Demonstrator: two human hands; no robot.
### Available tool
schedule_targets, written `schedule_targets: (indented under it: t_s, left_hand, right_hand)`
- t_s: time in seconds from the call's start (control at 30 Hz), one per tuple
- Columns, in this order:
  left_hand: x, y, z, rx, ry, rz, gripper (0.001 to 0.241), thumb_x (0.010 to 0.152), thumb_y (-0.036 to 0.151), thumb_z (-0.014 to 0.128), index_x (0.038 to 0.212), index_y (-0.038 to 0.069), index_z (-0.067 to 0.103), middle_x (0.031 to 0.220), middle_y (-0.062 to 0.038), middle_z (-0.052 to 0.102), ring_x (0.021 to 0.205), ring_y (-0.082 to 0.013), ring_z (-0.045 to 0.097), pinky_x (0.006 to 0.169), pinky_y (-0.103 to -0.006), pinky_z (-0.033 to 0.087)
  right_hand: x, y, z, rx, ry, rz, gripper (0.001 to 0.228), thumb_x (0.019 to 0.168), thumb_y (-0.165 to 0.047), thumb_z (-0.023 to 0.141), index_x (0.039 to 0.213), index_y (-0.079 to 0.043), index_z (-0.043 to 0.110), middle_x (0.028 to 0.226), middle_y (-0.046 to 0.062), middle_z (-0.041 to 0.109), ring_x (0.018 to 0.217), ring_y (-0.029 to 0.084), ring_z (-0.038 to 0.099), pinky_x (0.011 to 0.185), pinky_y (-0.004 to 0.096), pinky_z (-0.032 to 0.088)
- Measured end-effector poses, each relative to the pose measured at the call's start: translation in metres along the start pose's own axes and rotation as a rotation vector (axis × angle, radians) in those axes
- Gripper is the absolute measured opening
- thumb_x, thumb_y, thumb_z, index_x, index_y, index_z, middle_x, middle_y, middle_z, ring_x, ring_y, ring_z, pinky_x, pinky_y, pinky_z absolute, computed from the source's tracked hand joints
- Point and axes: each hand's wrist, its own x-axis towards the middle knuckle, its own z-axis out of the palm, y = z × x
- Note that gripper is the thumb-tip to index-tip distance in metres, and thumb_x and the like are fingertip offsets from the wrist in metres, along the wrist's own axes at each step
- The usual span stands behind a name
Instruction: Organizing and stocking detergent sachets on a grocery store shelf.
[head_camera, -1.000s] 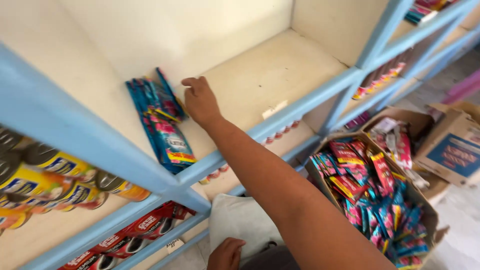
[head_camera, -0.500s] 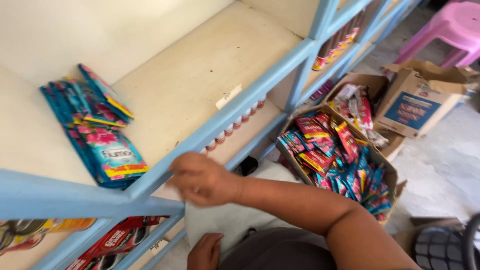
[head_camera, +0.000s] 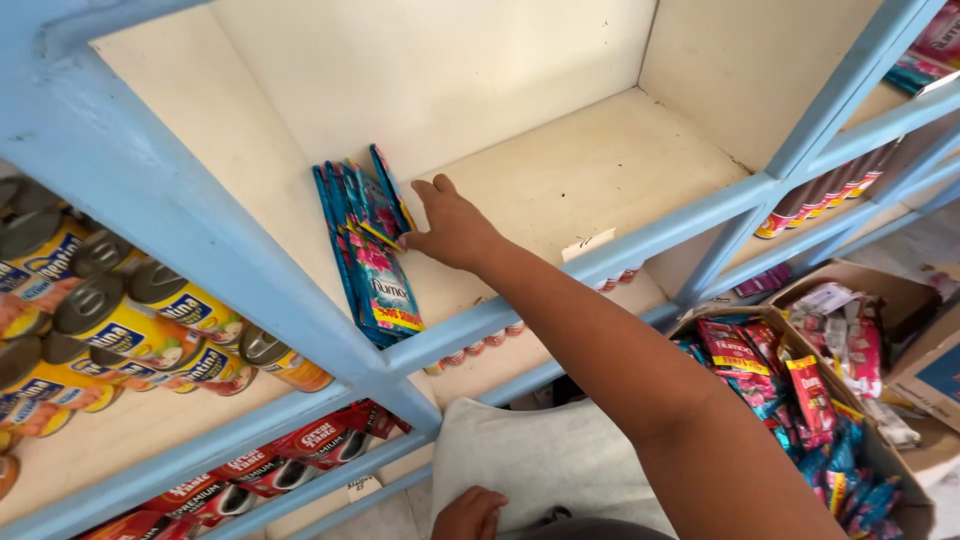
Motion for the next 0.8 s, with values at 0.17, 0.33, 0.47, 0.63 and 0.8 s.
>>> schedule_targets:
  t_s: [0.17, 0.33, 0.47, 0.63, 0.8]
  left_hand:
    - [-0.003, -0.016, 0.006, -0.024, 0.000, -0.005, 0.015, 0.090, 0.006, 0.068, 0.104, 0.010, 0.073, 0.103, -0.011, 0.072, 0.101, -0.0259, 0.073, 0.093, -0.0364, 0.057]
    - [0.003, -0.021, 0.010, -0.024, 0.022, -0.067, 0.011, 0.091, 0.008, 0.070, 0.101, 0.012, 0.075, 0.095, -0.010, 0.074, 0.091, -0.0217, 0.077, 0.086, -0.0334, 0.060]
    - [0.008, -0.016, 0.006, 0.014, 0.037, -0.077, 0.011, 0.089, 0.008, 0.071, 0.099, 0.012, 0.076, 0.094, -0.009, 0.076, 0.091, -0.0218, 0.077, 0.086, -0.0336, 0.059]
    - [0.005, 0.005, -0.014, -0.029, -0.014, -0.046, 0.012, 0.093, 0.007, 0.067, 0.103, 0.009, 0.075, 0.100, -0.010, 0.075, 0.094, -0.0237, 0.075, 0.086, -0.0351, 0.058]
    - [0.001, 0.041, -0.033, -0.025, -0.018, -0.185, 0.014, 0.093, 0.012, 0.065, 0.103, 0.011, 0.075, 0.101, -0.008, 0.075, 0.092, -0.0256, 0.075, 0.083, -0.0350, 0.059]
  right_hand:
    - [0.021, 0.000, 0.029, -0.040, -0.026, 0.080, 0.056, 0.085, -0.018, 0.075, 0.135, -0.005, 0.054, 0.130, 0.016, 0.053, 0.112, 0.036, 0.063, 0.093, 0.044, 0.053]
    - [0.015, -0.004, 0.040, -0.138, 0.069, -0.202, 0.053, 0.081, -0.003, 0.065, 0.134, -0.006, 0.060, 0.128, 0.012, 0.058, 0.117, 0.034, 0.059, 0.096, 0.042, 0.052]
    - [0.013, 0.002, 0.038, -0.052, 0.055, -0.153, 0.056, 0.082, -0.007, 0.069, 0.137, -0.005, 0.057, 0.126, 0.013, 0.056, 0.121, 0.033, 0.056, 0.100, 0.043, 0.050]
    - [0.006, -0.005, 0.031, -0.048, 0.050, -0.128, 0.066, 0.074, -0.014, 0.072, 0.138, -0.007, 0.056, 0.127, 0.012, 0.055, 0.121, 0.033, 0.055, 0.098, 0.042, 0.051]
    - [-0.004, -0.012, 0.026, -0.030, 0.143, -0.184, 0.067, 0.075, -0.017, 0.074, 0.140, -0.007, 0.056, 0.128, 0.016, 0.056, 0.120, 0.037, 0.055, 0.099, 0.044, 0.051]
